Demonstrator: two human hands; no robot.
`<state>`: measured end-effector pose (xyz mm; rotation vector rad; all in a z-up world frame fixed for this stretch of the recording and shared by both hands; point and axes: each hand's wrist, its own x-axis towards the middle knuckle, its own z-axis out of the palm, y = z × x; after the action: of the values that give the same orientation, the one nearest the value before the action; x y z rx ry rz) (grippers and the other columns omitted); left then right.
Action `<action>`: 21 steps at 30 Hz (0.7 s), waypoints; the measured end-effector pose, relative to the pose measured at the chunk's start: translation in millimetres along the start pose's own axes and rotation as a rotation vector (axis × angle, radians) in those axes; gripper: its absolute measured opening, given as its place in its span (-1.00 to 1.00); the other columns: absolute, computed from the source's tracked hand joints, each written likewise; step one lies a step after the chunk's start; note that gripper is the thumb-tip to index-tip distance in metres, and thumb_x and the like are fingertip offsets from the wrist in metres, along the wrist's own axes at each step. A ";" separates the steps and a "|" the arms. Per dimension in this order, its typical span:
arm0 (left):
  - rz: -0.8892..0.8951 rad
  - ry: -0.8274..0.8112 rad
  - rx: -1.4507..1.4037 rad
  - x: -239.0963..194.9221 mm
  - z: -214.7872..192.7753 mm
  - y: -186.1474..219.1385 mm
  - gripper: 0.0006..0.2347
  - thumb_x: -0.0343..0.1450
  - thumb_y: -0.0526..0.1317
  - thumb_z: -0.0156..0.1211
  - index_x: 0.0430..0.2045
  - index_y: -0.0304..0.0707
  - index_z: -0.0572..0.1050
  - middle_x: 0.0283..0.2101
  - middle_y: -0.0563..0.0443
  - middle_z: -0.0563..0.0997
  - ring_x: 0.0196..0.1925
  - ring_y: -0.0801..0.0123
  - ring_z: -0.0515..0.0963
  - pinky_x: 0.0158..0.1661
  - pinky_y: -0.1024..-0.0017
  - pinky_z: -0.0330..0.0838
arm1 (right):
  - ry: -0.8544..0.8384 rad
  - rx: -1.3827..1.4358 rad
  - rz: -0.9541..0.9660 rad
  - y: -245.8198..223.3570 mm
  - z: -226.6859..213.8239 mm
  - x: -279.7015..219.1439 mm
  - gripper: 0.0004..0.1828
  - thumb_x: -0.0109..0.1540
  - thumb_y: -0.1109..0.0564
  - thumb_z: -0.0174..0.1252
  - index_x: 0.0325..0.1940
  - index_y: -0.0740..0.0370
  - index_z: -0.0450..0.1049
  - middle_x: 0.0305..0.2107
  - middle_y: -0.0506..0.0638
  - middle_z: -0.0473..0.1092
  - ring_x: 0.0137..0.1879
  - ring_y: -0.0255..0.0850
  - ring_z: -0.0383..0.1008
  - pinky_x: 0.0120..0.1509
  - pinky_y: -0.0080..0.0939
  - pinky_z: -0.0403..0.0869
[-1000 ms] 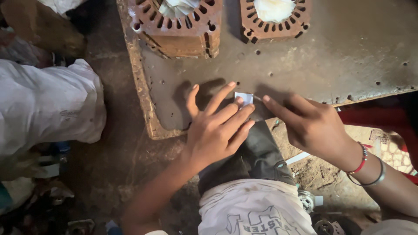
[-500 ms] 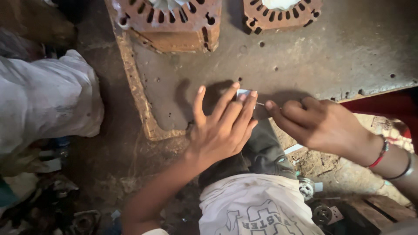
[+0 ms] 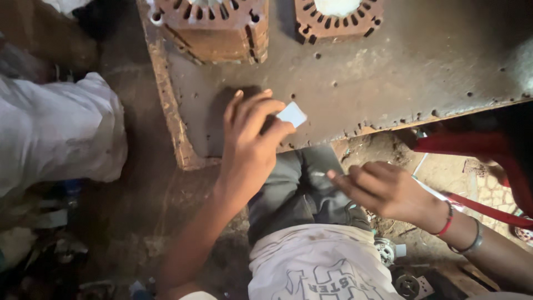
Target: The person inserts white insulating paper strips into the slots of motor stators using a small pointed tool and their hands.
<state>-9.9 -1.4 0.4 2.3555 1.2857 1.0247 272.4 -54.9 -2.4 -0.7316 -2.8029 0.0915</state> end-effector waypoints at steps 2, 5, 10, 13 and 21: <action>-0.084 0.036 -0.001 -3.3 3.9 -0.2 -0.83 0.45 -0.42 0.21 -0.13 -0.19 0.57 0.12 0.00 0.50 0.30 0.17 0.48 0.44 0.06 0.17 | 0.066 0.051 0.149 3.4 -5.4 -2.1 -0.29 -0.03 0.36 0.22 0.25 0.23 0.50 -0.34 0.00 0.33 -0.33 -0.22 0.42 -0.30 -0.14 0.50; -0.027 0.056 -0.023 -6.5 2.3 1.3 -0.75 0.39 -0.31 0.32 -0.05 -0.23 0.58 0.10 -0.19 0.50 0.21 -0.01 0.45 0.38 -0.02 0.12 | 0.176 0.068 0.329 6.3 -15.5 7.4 -0.31 0.04 0.47 0.15 0.28 0.19 0.51 -0.24 0.06 0.36 -0.29 -0.16 0.44 -0.27 -0.13 0.49; 0.154 -0.016 0.105 -17.1 2.6 -3.9 -0.74 0.41 -0.31 0.24 -0.01 -0.22 0.60 -0.09 0.00 0.62 0.10 0.17 0.56 0.30 -0.10 0.13 | 0.133 0.150 0.433 11.8 -24.0 39.3 -0.29 0.02 0.45 0.18 0.27 0.15 0.52 -0.30 0.04 0.35 -0.37 -0.14 0.42 -0.35 -0.12 0.44; 0.323 0.020 0.235 -23.8 7.7 -8.7 -0.69 0.42 -0.23 0.19 0.04 -0.27 0.61 -0.08 -0.13 0.61 0.14 0.13 0.57 0.28 -0.21 0.04 | 0.110 0.177 0.419 14.7 -20.1 53.4 -0.27 -0.02 0.44 0.18 0.26 0.16 0.53 -0.33 0.04 0.34 -0.43 -0.15 0.38 -0.39 -0.13 0.43; 0.077 -0.017 -0.003 -36.8 8.2 -5.1 -0.72 0.43 -0.30 0.16 0.03 -0.25 0.60 0.05 -0.04 0.62 0.31 0.16 0.56 0.42 -0.27 -0.13 | -0.053 0.055 0.263 22.0 -21.7 64.4 -0.26 -0.06 0.32 0.23 0.25 0.13 0.52 -0.44 -0.05 0.30 -0.41 -0.15 0.40 -0.48 -0.12 0.37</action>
<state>-20.5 -27.8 -24.9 2.4231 1.1957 1.0263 233.8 -4.3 30.0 -1.0945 -2.7243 0.2369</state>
